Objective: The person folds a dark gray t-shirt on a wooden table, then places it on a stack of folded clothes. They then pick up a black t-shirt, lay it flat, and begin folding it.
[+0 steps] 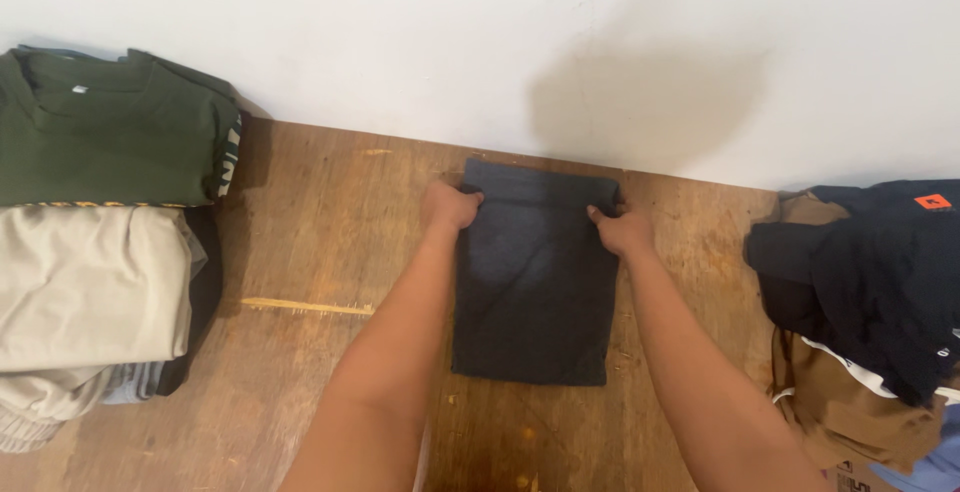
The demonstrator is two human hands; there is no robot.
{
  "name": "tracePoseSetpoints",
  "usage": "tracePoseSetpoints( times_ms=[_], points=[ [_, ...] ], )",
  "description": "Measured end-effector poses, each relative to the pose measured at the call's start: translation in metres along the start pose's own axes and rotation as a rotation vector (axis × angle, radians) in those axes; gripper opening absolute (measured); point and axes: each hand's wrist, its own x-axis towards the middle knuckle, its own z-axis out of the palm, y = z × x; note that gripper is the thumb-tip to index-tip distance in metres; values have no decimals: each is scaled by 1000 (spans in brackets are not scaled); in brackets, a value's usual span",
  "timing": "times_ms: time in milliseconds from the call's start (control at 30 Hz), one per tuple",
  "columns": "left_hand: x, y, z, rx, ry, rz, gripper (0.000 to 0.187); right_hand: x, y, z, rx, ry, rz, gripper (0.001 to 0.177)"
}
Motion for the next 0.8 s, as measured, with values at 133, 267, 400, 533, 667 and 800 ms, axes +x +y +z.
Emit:
tracePoseSetpoints(
  times_ms=[133,267,400,533,667,800],
  points=[
    [-2,3,-7,-25,-1,231,42,8,7,2,307,-70,29,54],
    [-21,24,-17,-89,27,225,29,-2,5,-22,576,-78,-19,49],
    [-55,67,-42,-251,82,405,25,-30,-19,-89,692,0,-175,48],
    [-104,114,-70,-557,-135,427,18,-96,-44,-174,853,26,-372,44],
    [-130,129,-87,-805,-350,682,17,-182,-48,-233,719,171,-549,41],
    [-120,85,-61,-896,-434,786,18,-235,-25,-229,732,164,-775,59]
  ],
)
